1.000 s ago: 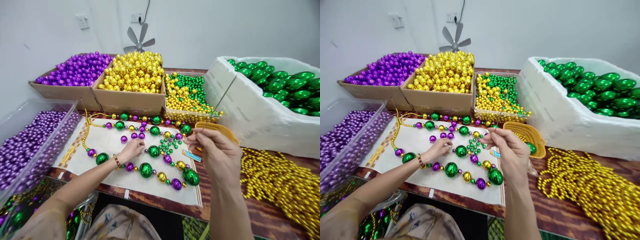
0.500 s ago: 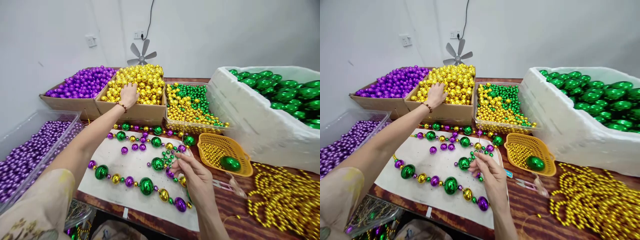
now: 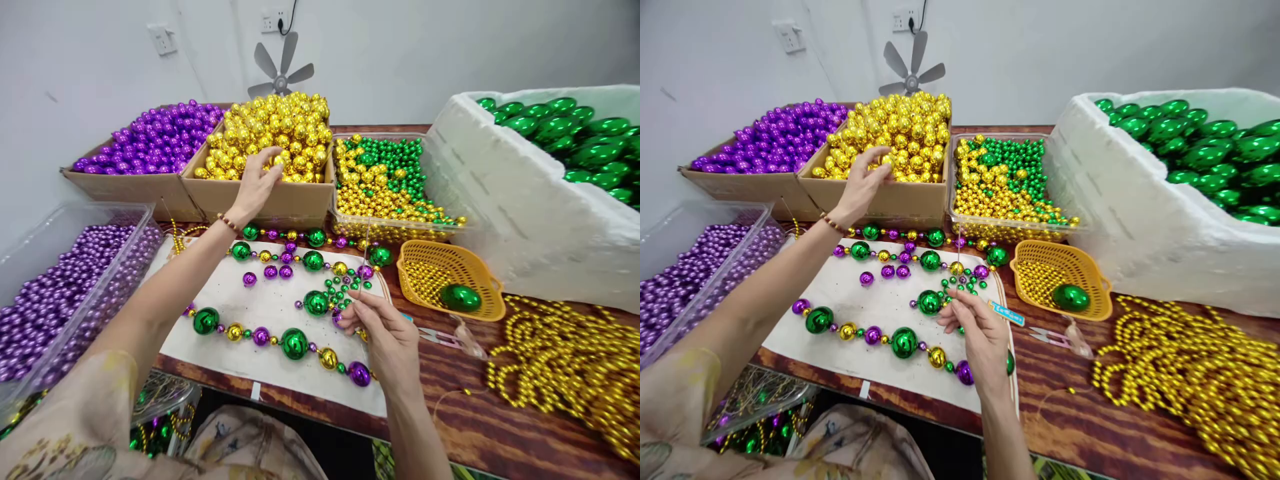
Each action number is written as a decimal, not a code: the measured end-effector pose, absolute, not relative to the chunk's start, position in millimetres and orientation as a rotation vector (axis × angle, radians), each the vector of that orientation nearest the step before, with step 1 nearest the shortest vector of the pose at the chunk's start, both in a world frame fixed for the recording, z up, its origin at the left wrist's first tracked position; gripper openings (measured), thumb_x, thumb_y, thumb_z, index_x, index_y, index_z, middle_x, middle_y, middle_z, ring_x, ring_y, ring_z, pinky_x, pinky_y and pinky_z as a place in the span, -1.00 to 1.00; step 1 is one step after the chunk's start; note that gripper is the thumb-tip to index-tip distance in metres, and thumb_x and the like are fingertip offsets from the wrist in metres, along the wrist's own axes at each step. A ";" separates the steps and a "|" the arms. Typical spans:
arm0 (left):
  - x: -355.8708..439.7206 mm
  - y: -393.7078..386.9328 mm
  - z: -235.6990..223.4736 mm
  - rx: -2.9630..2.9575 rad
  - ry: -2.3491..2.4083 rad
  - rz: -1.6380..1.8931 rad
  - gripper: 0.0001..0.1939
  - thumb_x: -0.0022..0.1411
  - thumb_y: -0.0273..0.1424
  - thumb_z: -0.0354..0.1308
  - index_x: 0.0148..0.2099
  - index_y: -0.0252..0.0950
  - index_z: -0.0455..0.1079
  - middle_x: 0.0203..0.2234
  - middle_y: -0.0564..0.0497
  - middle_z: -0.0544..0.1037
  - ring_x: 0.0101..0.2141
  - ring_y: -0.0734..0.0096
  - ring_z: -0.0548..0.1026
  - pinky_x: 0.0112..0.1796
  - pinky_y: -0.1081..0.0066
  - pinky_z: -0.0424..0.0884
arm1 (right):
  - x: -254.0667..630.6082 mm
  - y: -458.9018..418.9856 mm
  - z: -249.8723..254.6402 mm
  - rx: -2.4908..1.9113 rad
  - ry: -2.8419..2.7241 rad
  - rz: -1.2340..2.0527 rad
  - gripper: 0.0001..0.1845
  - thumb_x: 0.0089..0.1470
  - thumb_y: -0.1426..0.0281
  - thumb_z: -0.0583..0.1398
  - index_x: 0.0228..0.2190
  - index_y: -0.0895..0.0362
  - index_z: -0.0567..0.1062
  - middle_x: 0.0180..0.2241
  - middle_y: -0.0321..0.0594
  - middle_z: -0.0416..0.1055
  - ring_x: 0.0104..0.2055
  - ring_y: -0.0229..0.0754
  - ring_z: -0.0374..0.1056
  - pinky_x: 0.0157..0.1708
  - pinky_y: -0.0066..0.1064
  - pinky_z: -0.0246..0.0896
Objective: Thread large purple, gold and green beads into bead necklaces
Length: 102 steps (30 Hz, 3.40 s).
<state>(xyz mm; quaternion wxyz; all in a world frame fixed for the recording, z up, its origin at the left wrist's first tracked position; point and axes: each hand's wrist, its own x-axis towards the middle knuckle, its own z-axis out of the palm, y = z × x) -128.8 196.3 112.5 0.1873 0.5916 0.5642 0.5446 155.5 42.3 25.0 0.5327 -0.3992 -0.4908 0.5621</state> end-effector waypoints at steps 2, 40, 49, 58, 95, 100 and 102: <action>-106.6 161.4 100.7 1.394 1.386 1.488 -0.76 0.40 -0.27 0.10 0.07 -0.17 0.32 -0.13 -0.06 0.45 -0.20 0.39 0.54 -0.09 0.25 0.48 | 153.7 40.2 24.6 -0.968 -1.197 1.323 -0.80 0.10 0.28 0.33 -0.25 0.11 0.64 -0.50 -0.22 0.56 -0.51 -0.17 0.49 -0.57 -0.38 0.42; -52.9 77.6 42.7 0.209 0.706 1.428 -0.88 0.32 -0.43 0.23 -0.17 -0.42 0.47 -0.35 -0.06 0.59 -0.31 0.40 0.60 -0.14 0.35 0.54 | 150.1 10.1 -14.3 -1.089 -1.665 1.072 -0.80 0.24 0.36 0.18 -0.22 0.15 0.61 -0.61 -0.35 0.47 -0.65 -0.32 0.38 -0.62 -0.54 0.29; -36.8 58.8 47.0 0.440 0.673 1.447 -0.76 0.20 -0.36 0.35 -0.10 -0.35 0.50 -0.27 -0.02 0.57 -0.28 0.35 0.60 -0.05 0.20 0.51 | 141.3 8.5 -15.6 -1.088 -1.575 1.102 -0.79 0.27 0.32 0.16 -0.19 0.12 0.58 -0.58 -0.36 0.45 -0.62 -0.32 0.40 -0.58 -0.54 0.31; -12.5 34.4 27.3 0.937 0.809 1.140 -0.57 0.20 -0.25 0.35 0.08 -0.26 0.48 -0.20 -0.04 0.54 -0.28 0.48 0.51 -0.16 0.38 0.43 | 136.1 17.9 -4.7 -1.123 -1.295 1.171 -0.78 0.20 0.23 0.22 -0.30 0.14 0.54 -0.57 -0.33 0.44 -0.59 -0.31 0.38 -0.57 -0.52 0.33; -40.0 124.5 4.4 1.349 1.101 0.981 -0.87 0.10 -0.43 0.31 -0.27 -0.30 0.46 -0.43 0.04 0.52 -0.44 0.42 0.50 -0.28 0.40 0.39 | 165.7 -2.9 -17.3 -1.155 -1.065 1.280 -0.73 0.08 0.20 0.33 -0.36 0.16 0.54 -0.54 -0.22 0.52 -0.59 -0.22 0.42 -0.57 -0.41 0.40; -58.0 96.6 22.7 0.629 0.795 1.181 -0.77 0.16 -0.41 0.34 -0.12 -0.36 0.52 -0.33 -0.07 0.61 -0.33 0.38 0.61 -0.14 0.32 0.50 | 159.8 -0.9 -13.5 -1.114 -1.130 1.274 -0.77 0.09 0.22 0.32 -0.37 0.16 0.57 -0.61 -0.29 0.46 -0.63 -0.27 0.37 -0.63 -0.47 0.34; -59.0 88.6 27.1 0.534 0.741 1.196 -0.80 0.21 -0.44 0.32 -0.11 -0.38 0.54 -0.32 -0.11 0.63 -0.28 0.33 0.63 -0.04 0.24 0.51 | 157.9 -0.7 -13.4 -1.105 -1.170 1.296 -0.76 0.10 0.22 0.32 -0.36 0.16 0.57 -0.61 -0.29 0.46 -0.64 -0.28 0.36 -0.63 -0.47 0.34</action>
